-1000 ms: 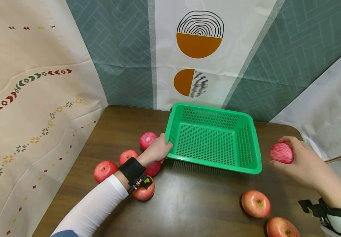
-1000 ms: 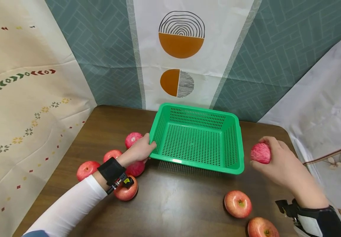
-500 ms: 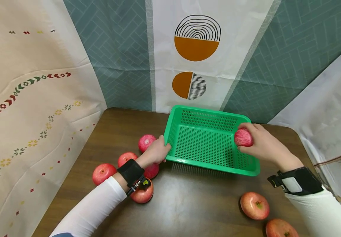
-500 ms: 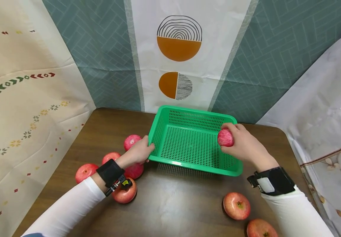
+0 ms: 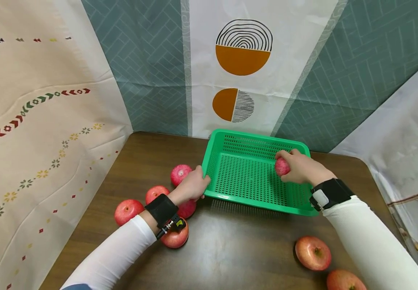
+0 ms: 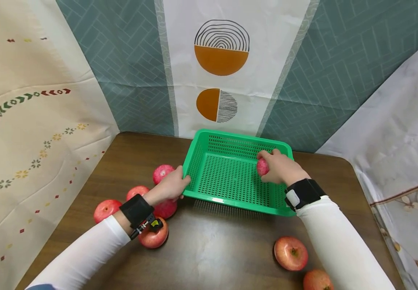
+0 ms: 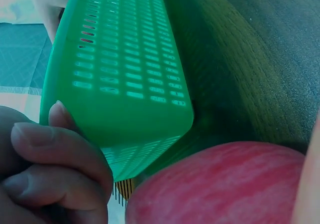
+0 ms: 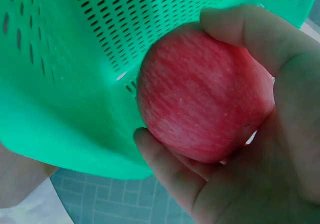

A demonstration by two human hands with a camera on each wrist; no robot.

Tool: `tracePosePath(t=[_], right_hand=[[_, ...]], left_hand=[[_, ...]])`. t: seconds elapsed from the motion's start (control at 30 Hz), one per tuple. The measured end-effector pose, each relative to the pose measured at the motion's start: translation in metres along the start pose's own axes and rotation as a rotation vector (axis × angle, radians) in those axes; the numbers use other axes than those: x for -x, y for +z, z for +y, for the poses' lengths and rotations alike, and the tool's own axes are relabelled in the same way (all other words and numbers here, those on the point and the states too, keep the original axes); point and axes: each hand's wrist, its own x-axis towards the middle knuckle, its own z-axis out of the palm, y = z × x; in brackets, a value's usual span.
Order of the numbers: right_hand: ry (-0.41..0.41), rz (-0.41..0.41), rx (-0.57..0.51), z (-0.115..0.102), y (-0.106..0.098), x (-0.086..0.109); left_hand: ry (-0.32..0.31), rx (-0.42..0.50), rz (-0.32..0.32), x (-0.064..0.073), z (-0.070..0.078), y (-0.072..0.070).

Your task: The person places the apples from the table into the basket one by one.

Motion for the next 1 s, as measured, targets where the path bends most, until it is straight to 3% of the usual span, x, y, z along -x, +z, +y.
tracePosePath(t=[0.13,0.33,1.0], right_hand=[[0.014,-0.038,0.03,0.002,-0.003,-0.003],[0.03,-0.03,0.045,0.001,-0.008,-0.013],[0.11,-0.052,0.095,-0.011,-0.001,-0.028]], left_hand=[[0.007,0.026,-0.006,-0.001,0.0,0.001],[0.004,0.019,0.005,-0.001,0.0,0.0],[0.021,0.032,-0.005,0.004,-0.001,-0.002]])
